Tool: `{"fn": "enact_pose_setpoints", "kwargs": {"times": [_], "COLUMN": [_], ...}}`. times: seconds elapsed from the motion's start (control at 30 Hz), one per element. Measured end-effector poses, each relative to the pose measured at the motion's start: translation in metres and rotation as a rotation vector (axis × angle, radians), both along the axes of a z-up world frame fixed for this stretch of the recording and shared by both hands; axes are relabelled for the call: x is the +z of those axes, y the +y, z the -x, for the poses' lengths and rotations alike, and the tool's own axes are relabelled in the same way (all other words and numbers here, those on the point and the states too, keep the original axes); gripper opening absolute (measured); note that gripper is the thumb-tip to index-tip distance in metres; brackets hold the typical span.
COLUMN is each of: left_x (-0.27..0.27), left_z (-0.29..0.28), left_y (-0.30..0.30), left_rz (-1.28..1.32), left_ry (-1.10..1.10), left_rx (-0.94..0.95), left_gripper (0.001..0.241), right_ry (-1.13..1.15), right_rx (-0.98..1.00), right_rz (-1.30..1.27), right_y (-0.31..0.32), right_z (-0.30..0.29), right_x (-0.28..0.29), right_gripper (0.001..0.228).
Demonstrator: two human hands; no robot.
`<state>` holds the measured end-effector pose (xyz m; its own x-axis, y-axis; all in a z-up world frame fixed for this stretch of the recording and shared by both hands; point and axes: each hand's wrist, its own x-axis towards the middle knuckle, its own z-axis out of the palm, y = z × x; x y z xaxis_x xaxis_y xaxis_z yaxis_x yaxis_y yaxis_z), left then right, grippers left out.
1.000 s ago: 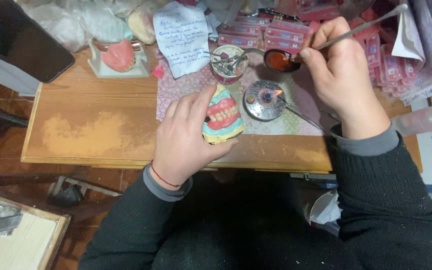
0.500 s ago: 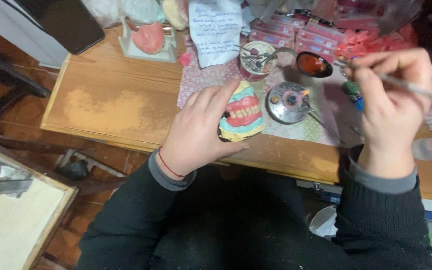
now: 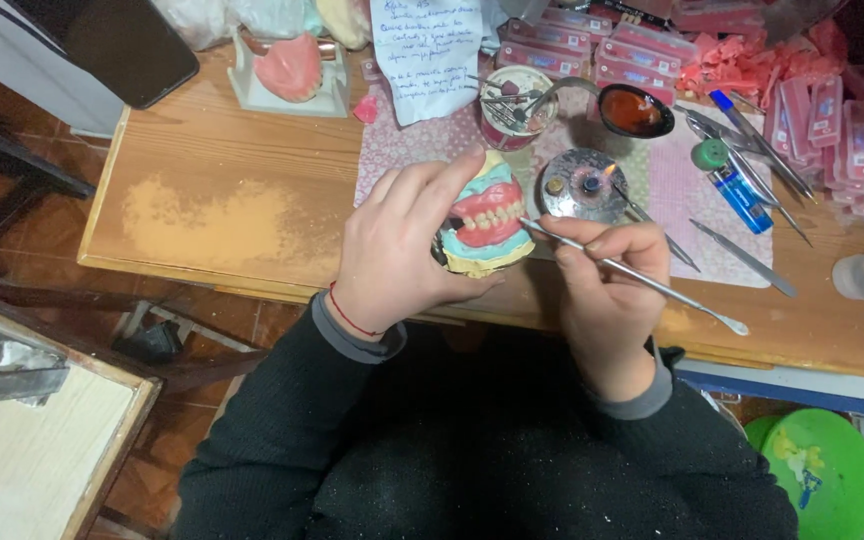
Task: Applying and shaping wax on a dental prosthesis model using various dental tools and a small flame.
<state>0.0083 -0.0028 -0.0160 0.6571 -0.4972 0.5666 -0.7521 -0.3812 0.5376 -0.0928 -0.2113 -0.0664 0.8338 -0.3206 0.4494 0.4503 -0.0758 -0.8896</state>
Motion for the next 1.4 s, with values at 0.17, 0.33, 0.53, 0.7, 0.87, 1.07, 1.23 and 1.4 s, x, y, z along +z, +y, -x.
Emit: {"fn": "enact_pose_setpoints", "kwargs": {"times": [0.17,0.33,0.53,0.7,0.87,1.07,1.23,1.4], "left_x": [-0.004,-0.007,-0.008,-0.010,-0.008,-0.007,-0.007,-0.007], "left_z": [-0.001,-0.002,-0.003,-0.002,-0.003,-0.003,-0.003,-0.002], "left_y": [0.002,0.004,0.003,0.000,0.000,0.001,0.001,0.001], "left_rz": [0.035,0.058,0.074,0.067,0.059,0.058,0.067,0.058], "left_ry": [-0.030,-0.044,-0.057,-0.049,-0.034,-0.021,-0.030,-0.029], "left_rx": [-0.004,-0.015,-0.016,0.001,-0.002,-0.011,-0.005,-0.005], "left_gripper": [0.102,0.101,0.100,0.100,0.100,0.099,0.098,0.100], "right_ry": [-0.060,-0.081,-0.073,-0.027,-0.013,-0.061,-0.068,-0.088], "right_rx": [-0.044,-0.029,-0.018,0.031,0.118,0.084,0.056,-0.005], "right_rz": [0.161,0.144,0.188,0.157,-0.186,-0.288,-0.166,-0.021], "right_y": [0.006,0.007,0.005,-0.001,-0.005,0.002,0.005,0.007], "right_z": [-0.003,-0.005,-0.005,-0.004,-0.008,-0.004,-0.003,0.000], "right_x": [-0.005,-0.002,0.002,0.005,-0.008,-0.017,-0.019,-0.019], "right_gripper": [0.028,0.028,0.028,0.026,0.025,0.026,0.028,0.031]}}
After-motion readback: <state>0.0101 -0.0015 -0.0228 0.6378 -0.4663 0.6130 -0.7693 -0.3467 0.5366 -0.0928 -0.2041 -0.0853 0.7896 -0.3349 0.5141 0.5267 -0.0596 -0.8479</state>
